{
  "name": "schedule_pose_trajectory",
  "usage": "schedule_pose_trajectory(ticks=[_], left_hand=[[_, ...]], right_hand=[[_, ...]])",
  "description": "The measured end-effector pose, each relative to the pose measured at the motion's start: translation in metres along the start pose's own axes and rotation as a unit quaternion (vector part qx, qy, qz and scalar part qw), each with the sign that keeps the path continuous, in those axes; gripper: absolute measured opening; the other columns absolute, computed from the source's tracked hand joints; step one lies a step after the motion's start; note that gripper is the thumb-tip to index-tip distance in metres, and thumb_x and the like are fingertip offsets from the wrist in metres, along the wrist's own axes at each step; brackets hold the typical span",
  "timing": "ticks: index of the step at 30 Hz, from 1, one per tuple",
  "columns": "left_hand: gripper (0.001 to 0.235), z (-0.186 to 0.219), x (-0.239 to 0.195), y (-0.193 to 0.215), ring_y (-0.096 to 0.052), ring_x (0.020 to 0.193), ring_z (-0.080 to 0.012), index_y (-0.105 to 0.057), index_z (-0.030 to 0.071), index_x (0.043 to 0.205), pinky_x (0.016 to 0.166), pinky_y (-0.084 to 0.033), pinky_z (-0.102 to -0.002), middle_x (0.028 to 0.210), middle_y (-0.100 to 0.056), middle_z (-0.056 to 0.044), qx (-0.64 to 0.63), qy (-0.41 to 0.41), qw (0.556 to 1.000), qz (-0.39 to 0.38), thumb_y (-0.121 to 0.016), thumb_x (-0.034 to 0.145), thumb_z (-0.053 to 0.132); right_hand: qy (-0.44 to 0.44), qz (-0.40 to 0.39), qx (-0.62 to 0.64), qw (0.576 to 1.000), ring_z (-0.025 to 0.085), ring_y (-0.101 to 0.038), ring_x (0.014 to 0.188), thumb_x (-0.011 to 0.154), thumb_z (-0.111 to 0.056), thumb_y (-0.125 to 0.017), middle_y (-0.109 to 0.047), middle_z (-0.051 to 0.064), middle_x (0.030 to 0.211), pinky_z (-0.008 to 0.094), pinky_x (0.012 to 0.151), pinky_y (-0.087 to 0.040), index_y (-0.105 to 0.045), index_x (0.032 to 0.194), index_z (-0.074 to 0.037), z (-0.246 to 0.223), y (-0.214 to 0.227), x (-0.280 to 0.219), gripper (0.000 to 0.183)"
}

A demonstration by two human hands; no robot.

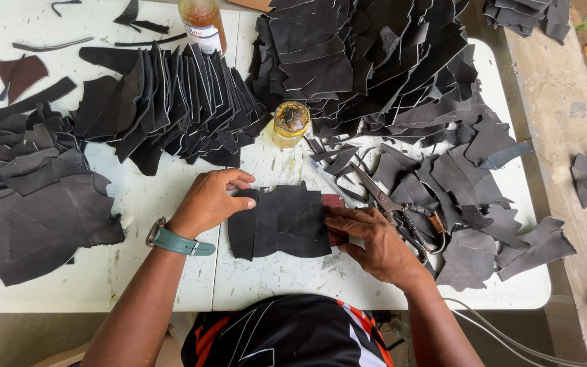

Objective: The person aligns black rubber pieces on a red template, marks them with a pen, and cuts them using shears. The person repeats this process for multiple pieces, stacking the cut pieces on the table.

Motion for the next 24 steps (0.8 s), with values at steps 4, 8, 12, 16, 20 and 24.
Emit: schedule_pose_trajectory(ticks=[4, 8, 12, 16, 20, 24], left_hand=[[0.046, 0.001, 0.000, 0.000, -0.071, 0.115, -0.0257, -0.075, 0.015, 0.118, 0.099, -0.056, -0.037, 0.115, -0.078, -0.007, -0.001, 0.003, 1.000, 0.000, -0.086, 0.073, 0.019], [0.046, 0.000, -0.002, -0.001, -0.071, 0.116, -0.0260, -0.075, 0.015, 0.118, 0.098, -0.056, -0.037, 0.115, -0.078, -0.008, 0.000, 0.000, 1.000, 0.003, -0.086, 0.073, 0.018], [0.048, -0.004, -0.001, -0.003, -0.071, 0.115, -0.0261, -0.074, 0.013, 0.119, 0.098, -0.056, -0.038, 0.115, -0.077, -0.008, 0.002, -0.020, 1.000, 0.009, -0.086, 0.073, 0.018], [0.052, -0.009, 0.001, 0.003, -0.074, 0.104, -0.0259, -0.067, 0.013, 0.126, 0.088, -0.059, -0.038, 0.114, -0.075, -0.009, -0.048, -0.016, 0.998, 0.031, -0.081, 0.077, 0.019], [0.035, -0.022, -0.006, 0.027, -0.074, 0.101, -0.0246, -0.066, 0.011, 0.130, 0.089, -0.056, -0.037, 0.111, -0.077, -0.010, -0.074, -0.053, 0.994, 0.063, -0.067, 0.096, 0.021], [0.033, -0.027, -0.022, 0.033, -0.075, 0.101, -0.0235, -0.067, 0.011, 0.126, 0.086, -0.057, -0.035, 0.110, -0.076, -0.010, -0.107, -0.037, 0.990, 0.081, -0.066, 0.094, 0.016]], right_hand=[[0.012, 0.000, -0.018, 1.000, 0.025, -0.057, 0.129, 0.081, -0.015, -0.078, -0.068, 0.002, 0.135, 0.042, 0.117, -0.034, -0.072, 0.127, -0.019, 0.006, -0.004, -0.001, 0.047], [0.004, -0.004, -0.009, 1.000, 0.025, -0.057, 0.127, 0.082, -0.017, -0.077, -0.070, 0.002, 0.132, 0.039, 0.115, -0.037, -0.073, 0.125, -0.019, 0.009, -0.007, -0.003, 0.043], [0.003, -0.007, -0.018, 1.000, 0.026, -0.057, 0.127, 0.082, -0.014, -0.078, -0.069, 0.003, 0.132, 0.041, 0.114, -0.036, -0.074, 0.125, -0.018, 0.007, -0.007, -0.002, 0.043], [0.058, 0.004, 0.010, 0.998, 0.027, -0.059, 0.127, 0.076, -0.006, -0.075, -0.064, 0.006, 0.142, 0.041, 0.109, -0.041, -0.069, 0.129, -0.012, -0.012, 0.012, -0.007, 0.054], [0.039, 0.031, 0.010, 0.999, 0.026, -0.060, 0.128, 0.070, -0.007, -0.076, -0.062, 0.005, 0.143, 0.043, 0.109, -0.043, -0.070, 0.129, -0.014, -0.034, 0.022, -0.009, 0.060], [0.085, 0.033, -0.028, 0.995, 0.031, -0.055, 0.128, 0.072, -0.016, -0.081, -0.058, 0.010, 0.144, 0.051, 0.109, -0.038, -0.069, 0.128, -0.012, -0.049, 0.005, 0.002, 0.058]])
Point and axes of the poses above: each hand's wrist, its own x-axis towards the middle knuckle, its own y-axis out of the back of the hand, z = x × y, the point moved 4 cm from there along x, towards the middle knuckle
